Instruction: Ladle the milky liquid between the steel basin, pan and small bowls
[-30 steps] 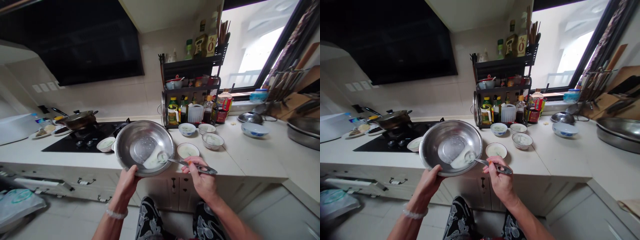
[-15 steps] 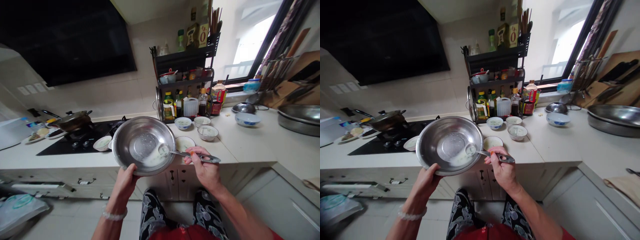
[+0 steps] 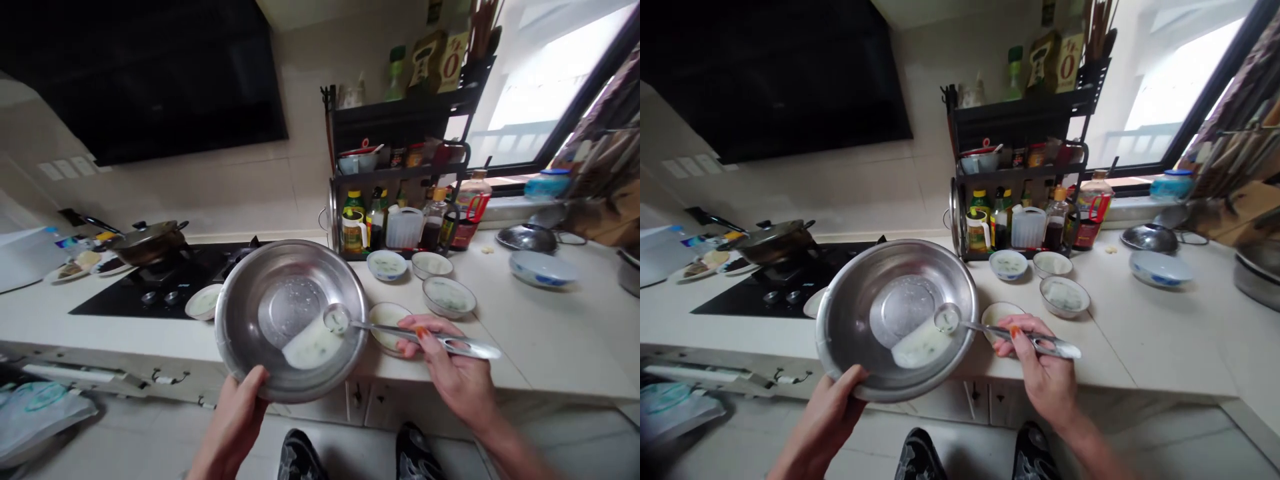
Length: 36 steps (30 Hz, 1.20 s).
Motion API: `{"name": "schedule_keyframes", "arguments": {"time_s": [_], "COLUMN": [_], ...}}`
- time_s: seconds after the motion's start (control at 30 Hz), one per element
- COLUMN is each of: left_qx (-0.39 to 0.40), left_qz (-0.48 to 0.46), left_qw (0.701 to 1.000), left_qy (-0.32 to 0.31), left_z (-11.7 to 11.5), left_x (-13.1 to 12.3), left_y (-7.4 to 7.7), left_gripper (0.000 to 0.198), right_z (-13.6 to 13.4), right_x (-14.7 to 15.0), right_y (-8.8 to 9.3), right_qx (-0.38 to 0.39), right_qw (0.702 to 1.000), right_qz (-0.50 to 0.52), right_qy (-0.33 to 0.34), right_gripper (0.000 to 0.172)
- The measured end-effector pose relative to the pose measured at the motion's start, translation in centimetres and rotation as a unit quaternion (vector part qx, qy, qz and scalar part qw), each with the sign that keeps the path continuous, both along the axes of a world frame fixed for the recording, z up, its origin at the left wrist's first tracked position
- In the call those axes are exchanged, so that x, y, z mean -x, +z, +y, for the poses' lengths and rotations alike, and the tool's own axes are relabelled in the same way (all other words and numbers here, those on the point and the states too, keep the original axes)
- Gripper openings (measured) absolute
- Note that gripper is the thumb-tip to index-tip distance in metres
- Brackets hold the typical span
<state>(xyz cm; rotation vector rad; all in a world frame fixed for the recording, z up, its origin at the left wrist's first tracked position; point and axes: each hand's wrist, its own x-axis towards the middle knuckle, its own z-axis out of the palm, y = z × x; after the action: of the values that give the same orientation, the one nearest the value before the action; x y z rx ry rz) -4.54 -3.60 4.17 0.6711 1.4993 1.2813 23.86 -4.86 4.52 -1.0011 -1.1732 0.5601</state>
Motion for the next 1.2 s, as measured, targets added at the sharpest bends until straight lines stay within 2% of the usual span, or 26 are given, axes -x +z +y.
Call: {"name": "schedule_keyframes", "arguments": {"time_s": [0.1, 0.27, 0.4, 0.5, 0.77, 1.07, 1.2], "left_qx": [0.042, 0.057, 0.060, 0.055, 0.033, 0.035, 0.027], "left_qz": [-0.049, -0.070, -0.055, -0.052, -0.058, 0.014, 0.026], "left_qw": [0.998, 0.996, 0.997, 0.997, 0.997, 0.998, 0.999], "left_qy": [0.020, 0.022, 0.016, 0.018, 0.036, 0.044, 0.027], "left_z": [0.9, 1.8, 2.1, 2.2, 1.5, 1.7, 1.7], "left_x": [-0.2, -0.8, -1.2, -1.4, -2.3, -3.7, -3.7], "left_y": [2.1, 5.9, 7.8, 7.8, 5.6, 6.0, 6.0], "left_gripper": [0.016, 0.017, 0.014, 0.016, 0.025, 0.030, 0.029], "right_z": [1.1, 1.6, 1.8, 2.0, 2.4, 1.9, 0.8], "right_x": [-0.3, 0.0, -0.1, -0.5, -1.9, -5.1, -6.7], "right_y": [0.9, 3.8, 5.4, 5.6, 4.9, 5.6, 5.2], "right_qx": [0.024, 0.101, 0.135, 0.162, 0.170, 0.147, 0.138], "right_qw": [0.999, 0.992, 0.986, 0.980, 0.974, 0.964, 0.966], "right_qz": [0.023, 0.070, 0.089, 0.099, 0.132, 0.218, 0.216], "right_qy": [0.016, 0.026, 0.040, 0.055, 0.073, 0.047, 0.021], "right_gripper": [0.016, 0.017, 0.019, 0.019, 0.018, 0.015, 0.013]}}
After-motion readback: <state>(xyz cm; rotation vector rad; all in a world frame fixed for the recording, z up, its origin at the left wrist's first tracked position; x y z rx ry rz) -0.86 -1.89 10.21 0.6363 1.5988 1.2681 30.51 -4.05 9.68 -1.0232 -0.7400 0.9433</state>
